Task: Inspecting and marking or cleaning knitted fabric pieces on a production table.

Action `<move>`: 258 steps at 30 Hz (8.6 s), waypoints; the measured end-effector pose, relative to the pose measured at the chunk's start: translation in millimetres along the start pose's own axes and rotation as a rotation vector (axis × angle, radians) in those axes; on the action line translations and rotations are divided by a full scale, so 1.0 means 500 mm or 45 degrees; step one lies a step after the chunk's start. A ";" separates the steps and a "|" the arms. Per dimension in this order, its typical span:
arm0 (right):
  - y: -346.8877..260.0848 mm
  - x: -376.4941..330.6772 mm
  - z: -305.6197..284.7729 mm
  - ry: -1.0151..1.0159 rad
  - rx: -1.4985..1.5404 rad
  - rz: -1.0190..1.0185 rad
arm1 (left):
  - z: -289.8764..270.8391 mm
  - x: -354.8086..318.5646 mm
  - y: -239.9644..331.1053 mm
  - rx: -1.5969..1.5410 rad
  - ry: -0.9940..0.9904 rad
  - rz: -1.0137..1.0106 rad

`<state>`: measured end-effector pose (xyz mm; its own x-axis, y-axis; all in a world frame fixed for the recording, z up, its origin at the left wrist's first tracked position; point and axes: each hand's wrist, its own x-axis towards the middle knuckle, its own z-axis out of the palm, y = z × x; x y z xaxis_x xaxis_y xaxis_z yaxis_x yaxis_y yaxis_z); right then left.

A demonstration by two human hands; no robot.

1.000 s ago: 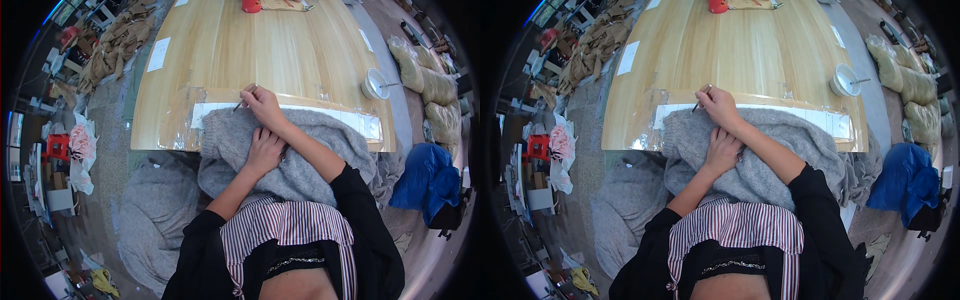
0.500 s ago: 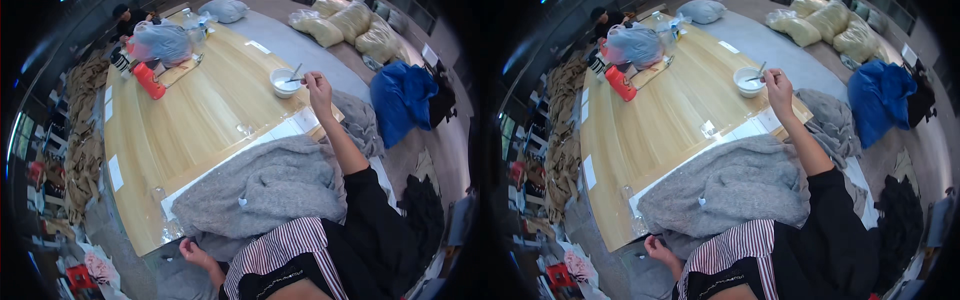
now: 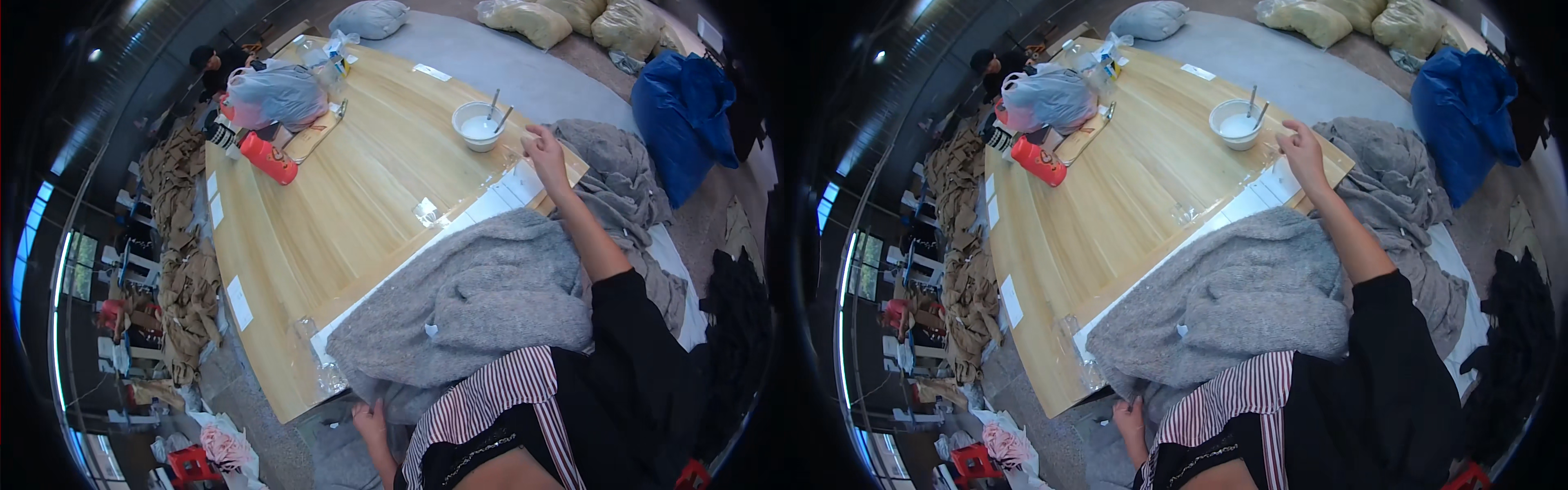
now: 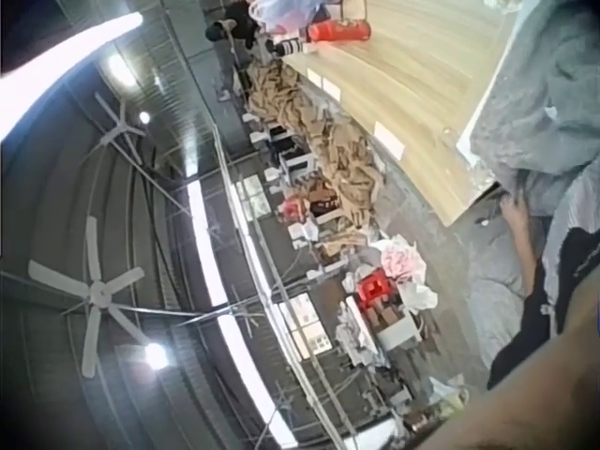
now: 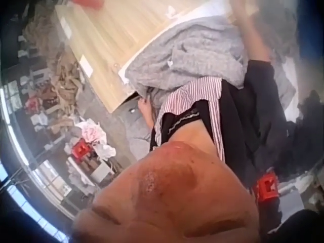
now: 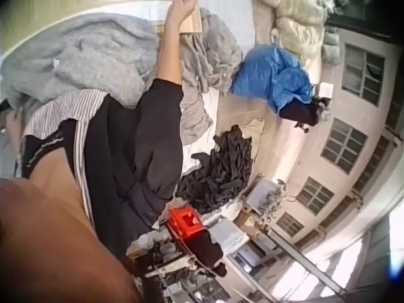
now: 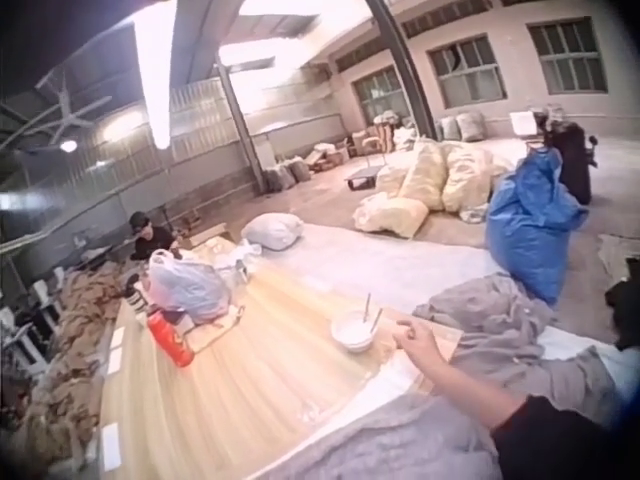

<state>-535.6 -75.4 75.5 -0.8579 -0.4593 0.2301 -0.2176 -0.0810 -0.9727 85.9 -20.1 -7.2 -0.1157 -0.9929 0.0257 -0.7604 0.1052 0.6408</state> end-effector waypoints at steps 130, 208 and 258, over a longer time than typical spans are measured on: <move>-0.037 -0.228 0.333 -1.236 -0.653 -0.873 | -0.141 0.485 0.143 -0.646 -0.504 -0.578; -0.080 -0.366 0.317 -1.204 0.167 0.124 | 0.236 0.189 0.422 0.152 -0.023 1.042; -0.106 -0.412 0.425 -1.401 0.190 0.206 | 0.250 0.191 0.402 0.002 -0.008 1.012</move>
<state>-248.6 -164.3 73.2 0.0230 -0.9995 0.0201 -0.0195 -0.0206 -0.9996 -157.9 -87.1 27.9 -0.6276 -0.6201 0.4708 -0.4495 0.7823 0.4313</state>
